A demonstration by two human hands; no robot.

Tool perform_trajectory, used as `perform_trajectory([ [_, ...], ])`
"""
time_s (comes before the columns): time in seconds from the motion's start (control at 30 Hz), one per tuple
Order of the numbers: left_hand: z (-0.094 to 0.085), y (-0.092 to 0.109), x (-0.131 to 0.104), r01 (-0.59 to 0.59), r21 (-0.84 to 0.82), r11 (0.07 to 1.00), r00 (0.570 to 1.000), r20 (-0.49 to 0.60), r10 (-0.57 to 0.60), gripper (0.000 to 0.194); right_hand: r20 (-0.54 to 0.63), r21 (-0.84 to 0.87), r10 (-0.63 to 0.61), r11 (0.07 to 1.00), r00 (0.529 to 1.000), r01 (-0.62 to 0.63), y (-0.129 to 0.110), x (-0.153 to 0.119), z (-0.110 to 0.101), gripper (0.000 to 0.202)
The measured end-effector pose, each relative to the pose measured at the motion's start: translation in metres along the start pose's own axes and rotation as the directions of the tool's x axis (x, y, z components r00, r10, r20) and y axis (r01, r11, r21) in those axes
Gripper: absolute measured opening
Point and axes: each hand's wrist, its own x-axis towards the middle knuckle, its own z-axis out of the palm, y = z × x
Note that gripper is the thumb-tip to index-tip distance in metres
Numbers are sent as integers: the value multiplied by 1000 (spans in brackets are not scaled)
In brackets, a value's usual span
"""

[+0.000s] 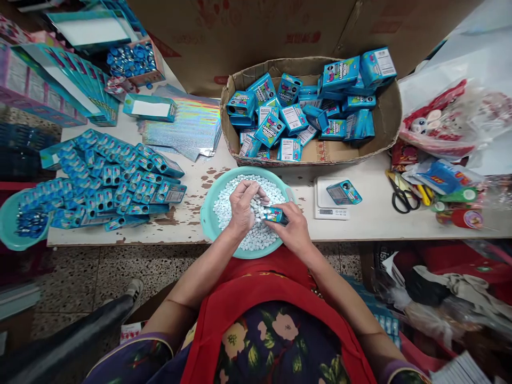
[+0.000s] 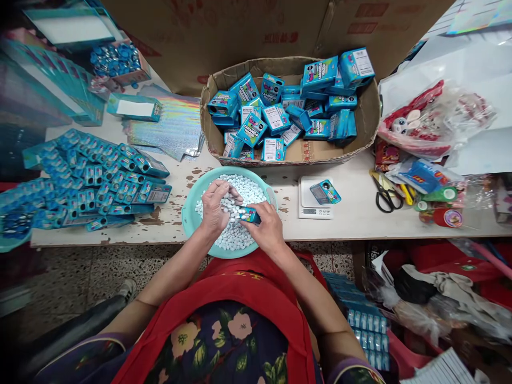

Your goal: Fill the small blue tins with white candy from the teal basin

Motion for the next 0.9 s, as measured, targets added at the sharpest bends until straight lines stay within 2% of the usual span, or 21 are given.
perform_trajectory([
  [0.33, 3, -2, -7, -42, 33, 999, 998, 55, 40, 18, -12, 71, 0, 997, 1000, 1, 4, -2, 0, 32],
  [0.63, 0, -5, -12, -127, 72, 989, 991, 47, 124, 18, -25, 139, 22, 990, 999, -19, 3, -3, 3, 33],
  [0.77, -2, -8, -12, -138, 88, 987, 990, -1, 139, 17, -28, 151, 14, 988, 1000, -9, 3, -3, 6, 33],
  [0.9, -4, -9, -11, -141, 97, 985, 990, 19, 140, 18, -25, 157, 9, 988, 1000, -5, 3, -4, 8, 32],
])
